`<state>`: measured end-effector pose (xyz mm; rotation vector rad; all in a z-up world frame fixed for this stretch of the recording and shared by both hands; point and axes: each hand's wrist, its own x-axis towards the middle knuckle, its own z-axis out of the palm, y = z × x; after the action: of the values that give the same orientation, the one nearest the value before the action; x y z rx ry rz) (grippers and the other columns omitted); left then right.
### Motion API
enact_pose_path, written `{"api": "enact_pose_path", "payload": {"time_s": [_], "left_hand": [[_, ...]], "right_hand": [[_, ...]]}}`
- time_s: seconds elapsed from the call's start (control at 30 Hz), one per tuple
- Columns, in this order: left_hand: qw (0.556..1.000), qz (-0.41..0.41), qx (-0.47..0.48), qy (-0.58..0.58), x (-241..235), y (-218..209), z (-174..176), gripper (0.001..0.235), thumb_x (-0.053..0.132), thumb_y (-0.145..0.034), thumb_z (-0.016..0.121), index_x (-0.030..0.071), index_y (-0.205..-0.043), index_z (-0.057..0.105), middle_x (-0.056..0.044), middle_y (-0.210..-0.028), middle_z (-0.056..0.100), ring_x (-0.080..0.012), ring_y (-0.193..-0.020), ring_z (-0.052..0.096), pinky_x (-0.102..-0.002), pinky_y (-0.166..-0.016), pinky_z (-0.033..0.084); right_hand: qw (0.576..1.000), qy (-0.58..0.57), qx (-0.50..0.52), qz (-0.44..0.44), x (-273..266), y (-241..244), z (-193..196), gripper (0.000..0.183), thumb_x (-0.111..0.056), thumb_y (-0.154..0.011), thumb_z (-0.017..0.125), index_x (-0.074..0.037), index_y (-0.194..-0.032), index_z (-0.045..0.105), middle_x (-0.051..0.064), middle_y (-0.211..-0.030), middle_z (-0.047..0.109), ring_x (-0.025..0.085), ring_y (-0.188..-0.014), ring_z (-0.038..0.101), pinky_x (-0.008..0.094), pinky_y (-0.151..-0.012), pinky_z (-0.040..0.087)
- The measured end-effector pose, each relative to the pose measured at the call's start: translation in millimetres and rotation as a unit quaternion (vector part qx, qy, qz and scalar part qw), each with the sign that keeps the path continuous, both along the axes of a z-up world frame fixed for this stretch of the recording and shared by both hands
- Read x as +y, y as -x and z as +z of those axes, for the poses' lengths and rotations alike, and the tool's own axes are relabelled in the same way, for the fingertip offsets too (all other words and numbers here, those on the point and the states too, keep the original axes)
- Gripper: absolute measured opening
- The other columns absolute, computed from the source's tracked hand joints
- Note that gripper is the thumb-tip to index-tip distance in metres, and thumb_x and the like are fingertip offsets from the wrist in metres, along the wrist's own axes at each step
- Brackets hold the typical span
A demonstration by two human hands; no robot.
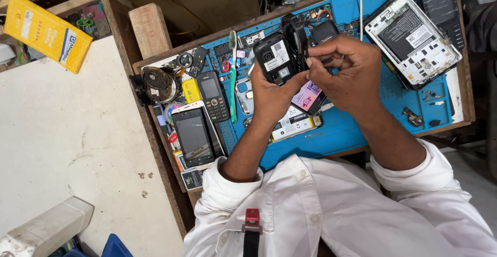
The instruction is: The person disassembles a black feature phone, removes the back cover and battery, and then reassembles it. The person also handles a white smartphone and a black smartphone, moving them on the workbench.
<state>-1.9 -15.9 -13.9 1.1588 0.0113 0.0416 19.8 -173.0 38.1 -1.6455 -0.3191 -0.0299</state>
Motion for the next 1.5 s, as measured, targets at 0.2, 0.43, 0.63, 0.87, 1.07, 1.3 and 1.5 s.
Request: {"api": "enact_pose_path", "payload": {"time_s": [0.2, 0.43, 0.63, 0.87, 1.07, 1.3, 1.5], "left_hand": [[1.0, 0.008, 0.006, 0.0, 1, 0, 1, 0.035, 0.005, -0.088, 0.086, 0.0, -0.115, 0.064, -0.008, -0.104, 0.076, -0.0126, -0.094, 0.075, -0.028, -0.085, 0.064], [1.0, 0.014, -0.001, -0.003, -2, 2, -2, 0.036, 0.005, -0.088, 0.085, 0.001, -0.116, 0.063, -0.007, -0.105, 0.076, -0.0121, -0.095, 0.075, -0.028, -0.085, 0.065], [0.999, 0.022, -0.02, -0.032, -2, 2, -6, 0.035, 0.004, -0.09, 0.085, 0.001, -0.117, 0.063, -0.007, -0.106, 0.076, -0.0117, -0.096, 0.074, -0.027, -0.086, 0.063], [0.998, 0.025, -0.039, -0.039, 3, -1, -2, 0.039, 0.006, -0.088, 0.086, 0.002, -0.118, 0.062, -0.006, -0.108, 0.075, -0.0116, -0.098, 0.074, -0.027, -0.087, 0.064], [0.999, 0.034, -0.017, -0.031, 1, 2, 4, 0.039, -0.001, -0.089, 0.086, -0.001, -0.121, 0.064, -0.01, -0.105, 0.076, -0.0127, -0.096, 0.074, -0.029, -0.091, 0.063], [0.994, 0.091, -0.028, -0.052, 1, -1, 13, 0.056, 0.002, -0.082, 0.085, 0.001, -0.13, 0.055, -0.007, -0.114, 0.072, -0.0122, -0.104, 0.072, -0.027, -0.092, 0.062], [0.992, 0.1, -0.002, -0.078, 1, -2, 12, 0.049, 0.0, -0.081, 0.09, -0.001, -0.12, 0.061, -0.008, -0.107, 0.075, -0.0144, -0.097, 0.074, -0.029, -0.088, 0.063]], "right_hand": [[1.0, 0.0, 0.005, -0.001, 1, 0, 0, 0.008, 0.01, -0.101, 0.069, 0.01, -0.109, 0.067, 0.013, -0.103, 0.07, 0.015, -0.095, 0.074, 0.025, -0.083, 0.064], [1.0, 0.004, -0.004, 0.002, -1, -1, -3, 0.006, 0.01, -0.101, 0.07, 0.009, -0.107, 0.066, 0.012, -0.1, 0.07, 0.014, -0.094, 0.075, 0.024, -0.082, 0.064], [0.999, 0.027, -0.025, -0.013, 1, -1, -8, 0.007, 0.011, -0.1, 0.07, 0.009, -0.104, 0.066, 0.012, -0.1, 0.069, 0.014, -0.095, 0.075, 0.024, -0.082, 0.064], [0.999, 0.02, -0.025, -0.013, 2, -2, -3, 0.008, 0.008, -0.101, 0.07, 0.009, -0.109, 0.067, 0.013, -0.101, 0.071, 0.014, -0.091, 0.076, 0.023, -0.079, 0.065], [0.998, 0.031, -0.055, -0.015, -2, 6, 1, 0.019, 0.002, -0.102, 0.073, 0.01, -0.118, 0.067, 0.015, -0.108, 0.071, 0.015, -0.097, 0.074, 0.025, -0.085, 0.064], [0.997, 0.022, -0.069, -0.026, 7, 5, -1, 0.014, 0.005, -0.104, 0.073, 0.008, -0.114, 0.065, 0.016, -0.111, 0.071, 0.015, -0.095, 0.075, 0.023, -0.081, 0.064], [0.998, -0.023, -0.05, -0.003, -5, 4, -1, 0.025, 0.005, -0.104, 0.073, 0.009, -0.126, 0.061, 0.018, -0.117, 0.071, 0.018, -0.104, 0.074, 0.026, -0.09, 0.064]]}}
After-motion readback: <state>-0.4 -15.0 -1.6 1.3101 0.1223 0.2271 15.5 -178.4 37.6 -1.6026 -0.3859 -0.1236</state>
